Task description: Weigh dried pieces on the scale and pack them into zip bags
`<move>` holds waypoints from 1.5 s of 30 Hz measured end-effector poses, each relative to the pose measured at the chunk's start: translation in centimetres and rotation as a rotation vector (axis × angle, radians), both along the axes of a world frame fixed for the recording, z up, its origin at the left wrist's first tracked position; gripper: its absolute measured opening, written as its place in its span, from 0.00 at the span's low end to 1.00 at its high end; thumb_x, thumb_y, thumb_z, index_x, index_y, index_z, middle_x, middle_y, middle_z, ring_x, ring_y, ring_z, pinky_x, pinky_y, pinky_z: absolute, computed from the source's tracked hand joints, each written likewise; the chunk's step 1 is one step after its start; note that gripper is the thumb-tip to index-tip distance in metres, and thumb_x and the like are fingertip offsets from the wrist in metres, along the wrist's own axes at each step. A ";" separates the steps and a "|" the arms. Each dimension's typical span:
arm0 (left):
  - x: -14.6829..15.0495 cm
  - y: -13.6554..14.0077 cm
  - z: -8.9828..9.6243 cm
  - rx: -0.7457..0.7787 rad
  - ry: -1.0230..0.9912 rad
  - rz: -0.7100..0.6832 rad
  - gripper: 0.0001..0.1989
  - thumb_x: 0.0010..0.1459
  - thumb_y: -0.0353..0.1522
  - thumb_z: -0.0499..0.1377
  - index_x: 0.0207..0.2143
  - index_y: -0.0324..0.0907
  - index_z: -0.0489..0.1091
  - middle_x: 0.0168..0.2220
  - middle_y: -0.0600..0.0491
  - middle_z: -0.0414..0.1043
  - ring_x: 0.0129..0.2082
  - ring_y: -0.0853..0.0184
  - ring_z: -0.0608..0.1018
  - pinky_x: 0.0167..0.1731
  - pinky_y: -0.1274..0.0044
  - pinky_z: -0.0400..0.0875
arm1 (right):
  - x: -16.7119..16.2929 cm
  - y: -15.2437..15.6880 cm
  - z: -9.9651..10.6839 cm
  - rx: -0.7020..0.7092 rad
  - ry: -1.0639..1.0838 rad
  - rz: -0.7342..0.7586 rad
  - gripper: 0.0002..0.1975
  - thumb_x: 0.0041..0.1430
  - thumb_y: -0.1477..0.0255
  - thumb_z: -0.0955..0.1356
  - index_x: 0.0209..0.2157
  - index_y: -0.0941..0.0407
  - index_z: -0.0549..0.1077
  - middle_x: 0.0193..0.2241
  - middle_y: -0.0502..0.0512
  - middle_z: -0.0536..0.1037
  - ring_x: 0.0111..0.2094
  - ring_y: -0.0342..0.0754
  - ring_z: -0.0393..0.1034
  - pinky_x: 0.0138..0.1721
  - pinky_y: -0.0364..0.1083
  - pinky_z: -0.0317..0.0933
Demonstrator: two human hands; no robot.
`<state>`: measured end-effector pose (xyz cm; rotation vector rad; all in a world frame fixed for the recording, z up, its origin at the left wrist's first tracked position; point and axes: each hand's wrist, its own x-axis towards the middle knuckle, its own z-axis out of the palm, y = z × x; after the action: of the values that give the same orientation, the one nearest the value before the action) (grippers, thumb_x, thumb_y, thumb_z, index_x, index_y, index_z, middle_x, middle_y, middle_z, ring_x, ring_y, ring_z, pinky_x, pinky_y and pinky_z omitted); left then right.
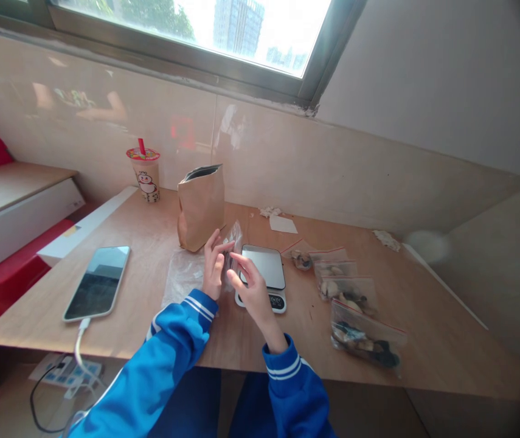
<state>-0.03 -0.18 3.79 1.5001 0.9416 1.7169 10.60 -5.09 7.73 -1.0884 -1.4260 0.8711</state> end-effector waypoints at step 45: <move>1.8 0.6 0.1 -0.532 -0.304 -0.505 0.21 0.40 0.37 0.71 0.35 0.37 0.70 0.36 0.47 0.78 0.27 0.63 0.80 0.23 0.74 0.75 | 7.3 1.2 -0.3 -0.185 -0.055 -0.076 0.21 0.56 0.54 0.68 0.40 0.56 0.79 0.38 0.57 0.82 0.43 0.57 0.76 0.48 0.57 0.67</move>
<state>1.76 0.40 3.86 0.9803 0.7037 1.1635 17.94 -3.86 7.42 -1.3063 -1.3592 0.9382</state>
